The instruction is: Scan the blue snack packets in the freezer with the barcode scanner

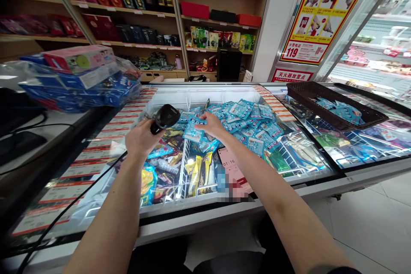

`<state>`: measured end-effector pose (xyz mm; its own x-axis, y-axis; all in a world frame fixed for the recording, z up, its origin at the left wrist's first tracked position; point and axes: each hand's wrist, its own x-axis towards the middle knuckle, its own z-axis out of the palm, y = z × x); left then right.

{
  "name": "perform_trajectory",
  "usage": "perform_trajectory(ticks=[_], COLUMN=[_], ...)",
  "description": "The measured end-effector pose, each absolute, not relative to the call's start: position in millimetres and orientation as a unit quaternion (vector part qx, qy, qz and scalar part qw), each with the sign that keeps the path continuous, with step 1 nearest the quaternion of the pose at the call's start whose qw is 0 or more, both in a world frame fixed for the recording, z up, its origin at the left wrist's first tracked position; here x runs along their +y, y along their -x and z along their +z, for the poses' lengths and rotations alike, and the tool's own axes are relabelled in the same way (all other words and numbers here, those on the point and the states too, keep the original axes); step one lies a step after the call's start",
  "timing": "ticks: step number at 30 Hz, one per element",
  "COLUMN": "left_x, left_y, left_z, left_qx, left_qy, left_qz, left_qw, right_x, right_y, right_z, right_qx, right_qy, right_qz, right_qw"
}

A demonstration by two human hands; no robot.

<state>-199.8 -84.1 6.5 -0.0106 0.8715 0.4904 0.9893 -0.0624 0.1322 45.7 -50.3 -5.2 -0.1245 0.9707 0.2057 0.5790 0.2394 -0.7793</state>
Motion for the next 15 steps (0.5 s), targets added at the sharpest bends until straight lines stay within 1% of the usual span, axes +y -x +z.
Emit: perform_trajectory(ticks=[3,6,10,15], left_x=[-84.9,-85.0,-84.7,-84.3], left_y=[192.2,185.2,178.2,156.4], left_z=[6.6,4.3,-0.2,-1.3], left_qx=[-0.655,-0.623,-0.580,-0.527], left_qy=[0.710,0.737,0.770,0.813], left_qz=[-0.224,-0.226,-0.225,-0.213], left_qw=[0.128,0.134,0.145,0.131], right_x=[-56.6,-62.2,-70.7,-80.7], right_y=[-70.0,-96.1,-127.5,-150.0], right_z=[-6.8,-7.9,-6.9,-9.6], right_qx=[-0.636,-0.583,-0.556,-0.522], right_qy=[0.554,0.533,0.489,0.481], right_qz=[0.352,0.385,0.372,0.331], right_qw=[0.404,0.478,0.560,0.622])
